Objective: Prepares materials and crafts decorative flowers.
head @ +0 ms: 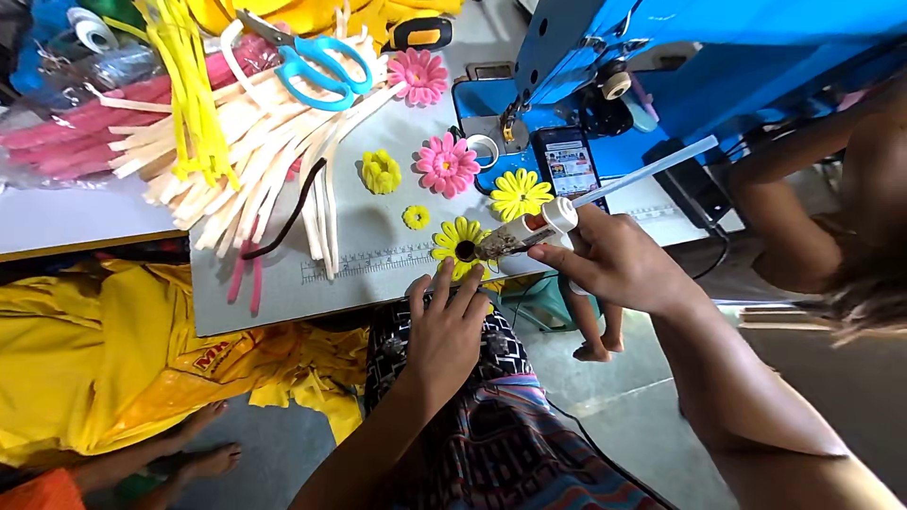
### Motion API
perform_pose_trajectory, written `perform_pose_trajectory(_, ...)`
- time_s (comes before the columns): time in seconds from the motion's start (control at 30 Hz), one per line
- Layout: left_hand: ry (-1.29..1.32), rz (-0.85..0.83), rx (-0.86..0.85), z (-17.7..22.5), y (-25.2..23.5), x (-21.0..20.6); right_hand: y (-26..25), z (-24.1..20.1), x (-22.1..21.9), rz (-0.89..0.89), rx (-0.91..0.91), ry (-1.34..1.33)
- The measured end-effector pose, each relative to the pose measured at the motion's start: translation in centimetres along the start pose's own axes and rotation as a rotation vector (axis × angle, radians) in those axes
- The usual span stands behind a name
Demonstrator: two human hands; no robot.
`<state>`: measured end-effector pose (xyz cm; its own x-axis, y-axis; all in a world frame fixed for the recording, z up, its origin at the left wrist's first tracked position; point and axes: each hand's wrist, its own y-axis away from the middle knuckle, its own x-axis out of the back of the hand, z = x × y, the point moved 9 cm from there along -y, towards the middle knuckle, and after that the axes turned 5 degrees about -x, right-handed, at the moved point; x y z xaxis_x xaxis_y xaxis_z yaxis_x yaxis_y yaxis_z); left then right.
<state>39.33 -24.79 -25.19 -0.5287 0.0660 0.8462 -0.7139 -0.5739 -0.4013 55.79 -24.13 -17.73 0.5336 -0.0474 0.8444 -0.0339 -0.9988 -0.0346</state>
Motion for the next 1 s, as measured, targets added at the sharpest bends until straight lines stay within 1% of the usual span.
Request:
perform_pose_trajectory(0.53, -0.011, 0.005, -0.006, -0.1, 0.0, 0.1, -0.1, 1.6, 0.6, 0.02, -0.064, 0.01)
perform_pose_trajectory(0.77, -0.022, -0.001, -0.009, 0.0, 0.0, 0.1, -1.0, 1.1, 0.6, 0.044, -0.022, 0.023)
perform_pose_trajectory(1.0, -0.024, -0.003, -0.009, -0.1, 0.0, 0.1, -1.6, 0.0, 0.2, 0.02, -0.016, 0.037)
